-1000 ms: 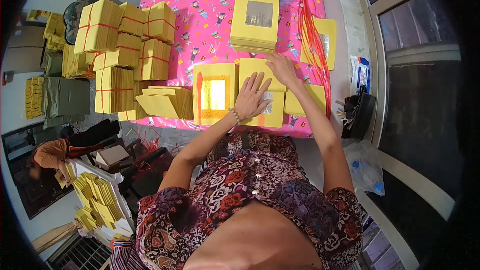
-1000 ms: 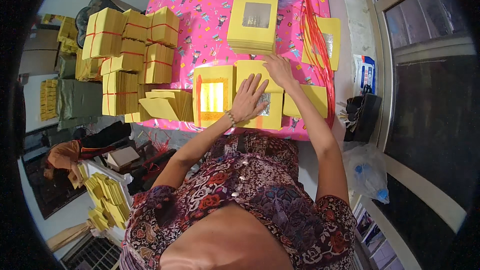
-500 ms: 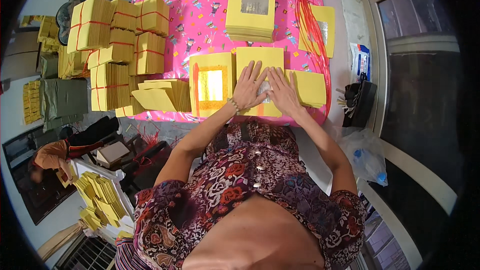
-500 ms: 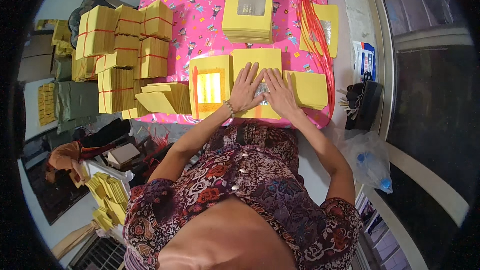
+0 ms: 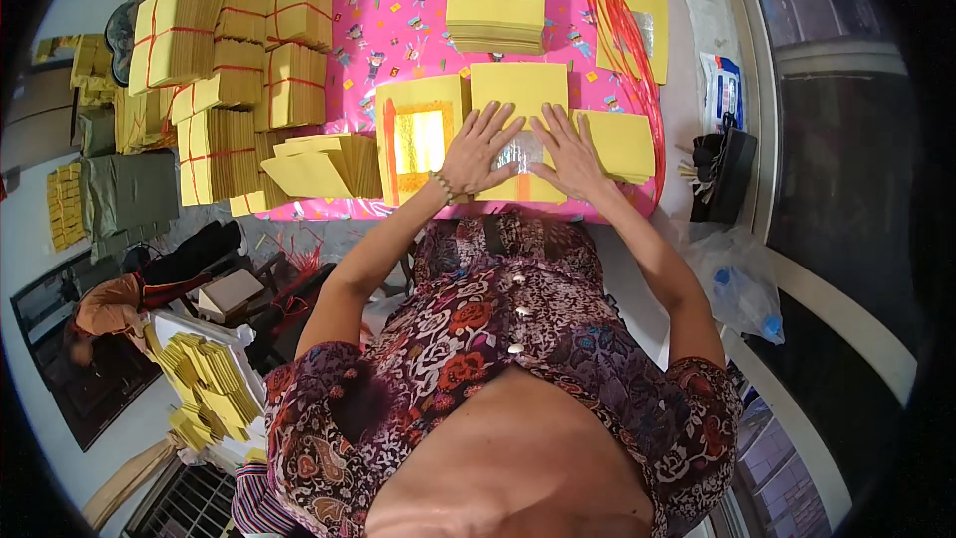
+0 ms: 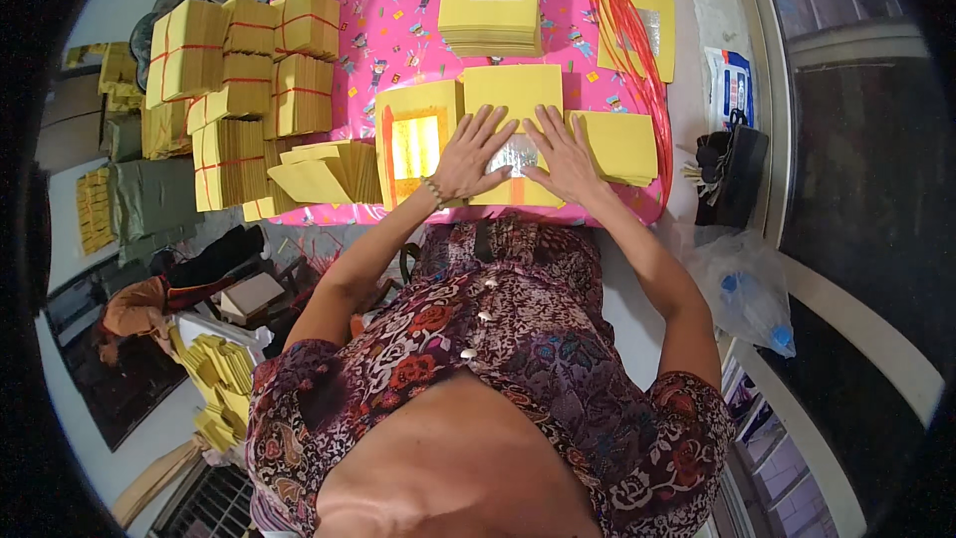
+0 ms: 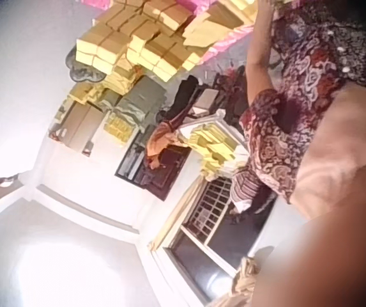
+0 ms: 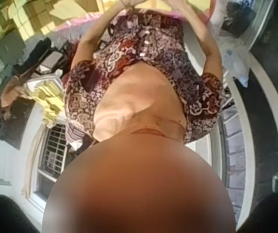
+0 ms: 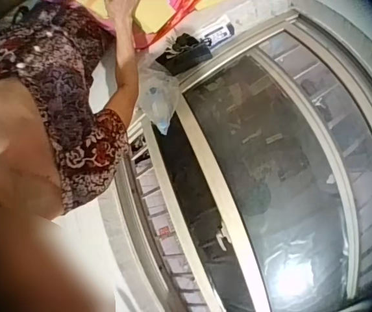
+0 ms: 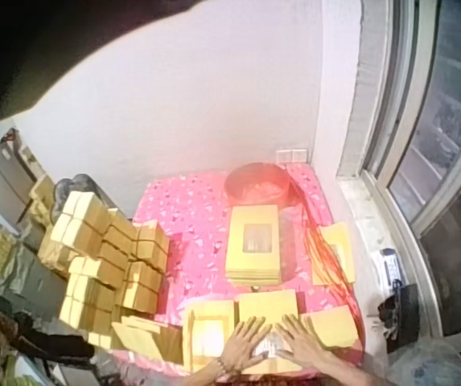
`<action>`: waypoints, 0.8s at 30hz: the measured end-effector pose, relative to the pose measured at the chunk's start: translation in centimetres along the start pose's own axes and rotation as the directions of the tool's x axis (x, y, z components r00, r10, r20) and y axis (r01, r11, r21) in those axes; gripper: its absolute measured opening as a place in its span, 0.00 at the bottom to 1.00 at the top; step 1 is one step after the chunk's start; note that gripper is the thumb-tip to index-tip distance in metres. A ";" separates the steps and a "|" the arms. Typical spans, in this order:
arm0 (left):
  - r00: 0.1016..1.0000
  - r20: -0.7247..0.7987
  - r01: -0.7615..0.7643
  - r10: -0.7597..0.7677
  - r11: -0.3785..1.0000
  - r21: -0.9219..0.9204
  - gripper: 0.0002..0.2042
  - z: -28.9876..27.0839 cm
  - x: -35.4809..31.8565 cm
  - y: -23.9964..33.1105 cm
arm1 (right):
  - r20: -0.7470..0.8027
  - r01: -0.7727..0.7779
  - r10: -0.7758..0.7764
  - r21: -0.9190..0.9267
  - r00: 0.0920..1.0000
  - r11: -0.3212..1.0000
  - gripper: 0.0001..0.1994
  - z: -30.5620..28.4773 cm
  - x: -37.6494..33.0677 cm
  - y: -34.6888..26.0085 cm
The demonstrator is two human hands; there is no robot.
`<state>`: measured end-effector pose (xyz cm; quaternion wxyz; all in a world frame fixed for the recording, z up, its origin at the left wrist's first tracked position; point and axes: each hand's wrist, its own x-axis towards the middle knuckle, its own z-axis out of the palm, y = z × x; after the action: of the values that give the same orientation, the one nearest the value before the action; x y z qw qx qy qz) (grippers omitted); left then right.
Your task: Counting, stacking, and tying bundles of yellow joss paper with string.
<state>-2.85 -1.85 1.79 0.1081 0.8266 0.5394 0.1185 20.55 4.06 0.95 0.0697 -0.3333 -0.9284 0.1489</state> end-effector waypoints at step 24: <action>0.987 -0.149 0.060 -0.057 0.998 0.015 0.25 0.1 3.8 -1.6 | -0.268 0.098 -0.110 -0.057 0.957 0.994 0.24 1.0 5.4 2.7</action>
<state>-2.69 2.25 1.53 0.0632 0.8003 0.5712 0.1712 17.79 9.21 -0.74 0.1965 -0.3028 -0.9293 0.0779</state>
